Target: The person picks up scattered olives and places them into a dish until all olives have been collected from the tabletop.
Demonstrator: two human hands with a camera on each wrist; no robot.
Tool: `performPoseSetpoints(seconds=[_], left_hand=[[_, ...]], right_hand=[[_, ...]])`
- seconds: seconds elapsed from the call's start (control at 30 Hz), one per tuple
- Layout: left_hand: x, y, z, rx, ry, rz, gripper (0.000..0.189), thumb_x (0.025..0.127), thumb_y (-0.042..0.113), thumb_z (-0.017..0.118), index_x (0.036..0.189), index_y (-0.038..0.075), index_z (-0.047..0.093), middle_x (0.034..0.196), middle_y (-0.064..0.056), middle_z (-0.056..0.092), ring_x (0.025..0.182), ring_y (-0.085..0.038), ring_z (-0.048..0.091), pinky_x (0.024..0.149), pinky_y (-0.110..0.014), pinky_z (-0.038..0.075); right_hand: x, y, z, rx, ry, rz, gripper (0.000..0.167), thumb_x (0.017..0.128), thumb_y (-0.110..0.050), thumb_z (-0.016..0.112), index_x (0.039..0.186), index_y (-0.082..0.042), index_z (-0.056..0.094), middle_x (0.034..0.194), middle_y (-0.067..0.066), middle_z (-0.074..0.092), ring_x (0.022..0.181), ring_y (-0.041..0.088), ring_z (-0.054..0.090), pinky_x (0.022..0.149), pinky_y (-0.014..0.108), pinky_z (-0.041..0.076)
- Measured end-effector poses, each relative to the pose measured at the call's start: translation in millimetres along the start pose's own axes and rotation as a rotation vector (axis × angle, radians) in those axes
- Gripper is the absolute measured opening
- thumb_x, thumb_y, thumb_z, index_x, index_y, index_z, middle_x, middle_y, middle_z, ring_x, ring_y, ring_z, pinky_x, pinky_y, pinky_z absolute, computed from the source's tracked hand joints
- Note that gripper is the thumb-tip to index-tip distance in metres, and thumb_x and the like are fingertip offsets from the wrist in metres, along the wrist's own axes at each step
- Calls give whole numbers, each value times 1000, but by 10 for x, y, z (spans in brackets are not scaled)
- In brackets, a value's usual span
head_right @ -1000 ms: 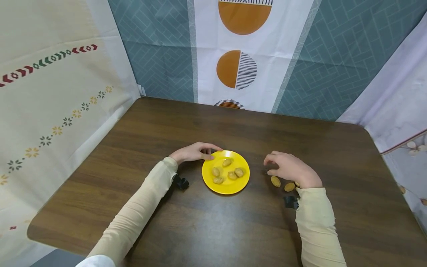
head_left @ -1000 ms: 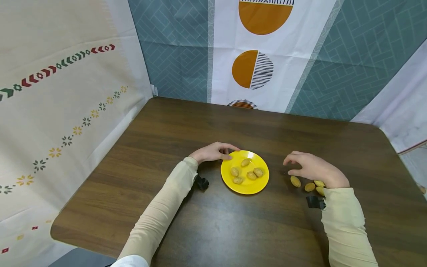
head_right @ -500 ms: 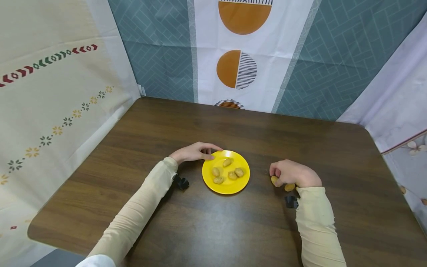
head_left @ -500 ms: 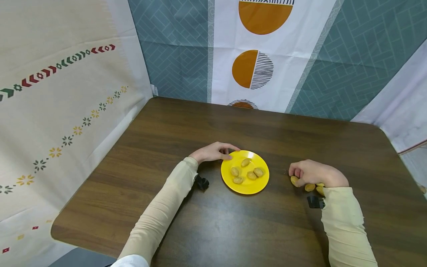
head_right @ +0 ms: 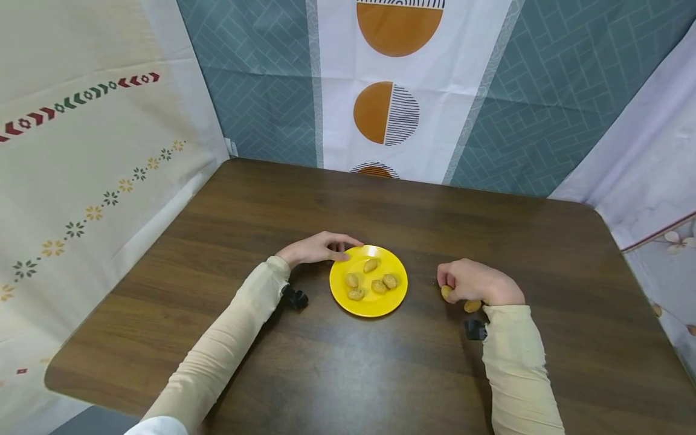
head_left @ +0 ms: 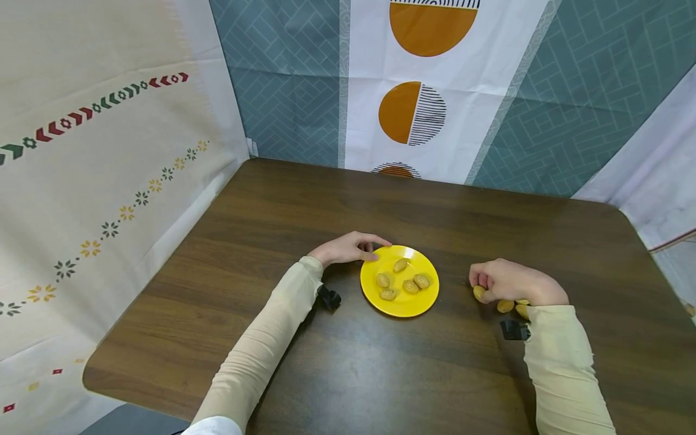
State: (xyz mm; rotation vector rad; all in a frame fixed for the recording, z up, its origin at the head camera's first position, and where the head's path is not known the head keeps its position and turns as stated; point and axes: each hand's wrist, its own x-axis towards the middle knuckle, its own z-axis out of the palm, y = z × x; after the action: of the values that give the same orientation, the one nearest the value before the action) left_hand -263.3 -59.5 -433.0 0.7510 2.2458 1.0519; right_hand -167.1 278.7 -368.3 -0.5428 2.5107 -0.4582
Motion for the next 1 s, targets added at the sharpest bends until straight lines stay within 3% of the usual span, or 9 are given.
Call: performPoseSetpoints(seconds=[0.17,0.5,1.0], left_hand=[[-4,4,0,-4,-6,-1,41,95,24,61,135,30,57,106,-5,59,94,-19,50,79,-28,42],[-4,-12,-2,-2,-6,16,41,95,23,61,136,28,57,102,-6,59,90,-19,50,76,-27,42],[7,4,1,9,-8,7,41,96,23,59,136,29,56,104,-4,59,92,-19,50,77,-27,43]], right_hand=[[-12,5,-25,-56,93,-33,19,83,-11,74,97,-11,61,82,0,56,74,15,49,63,27,45],[-18,-26,-62,-262,400,-25,23,82,-12,76,100,-12,62,82,-3,57,70,11,51,60,30,45],[59,-123,-38,-266,559,-85,24,84,-14,75,103,-14,61,85,-1,61,71,13,53,54,26,40]])
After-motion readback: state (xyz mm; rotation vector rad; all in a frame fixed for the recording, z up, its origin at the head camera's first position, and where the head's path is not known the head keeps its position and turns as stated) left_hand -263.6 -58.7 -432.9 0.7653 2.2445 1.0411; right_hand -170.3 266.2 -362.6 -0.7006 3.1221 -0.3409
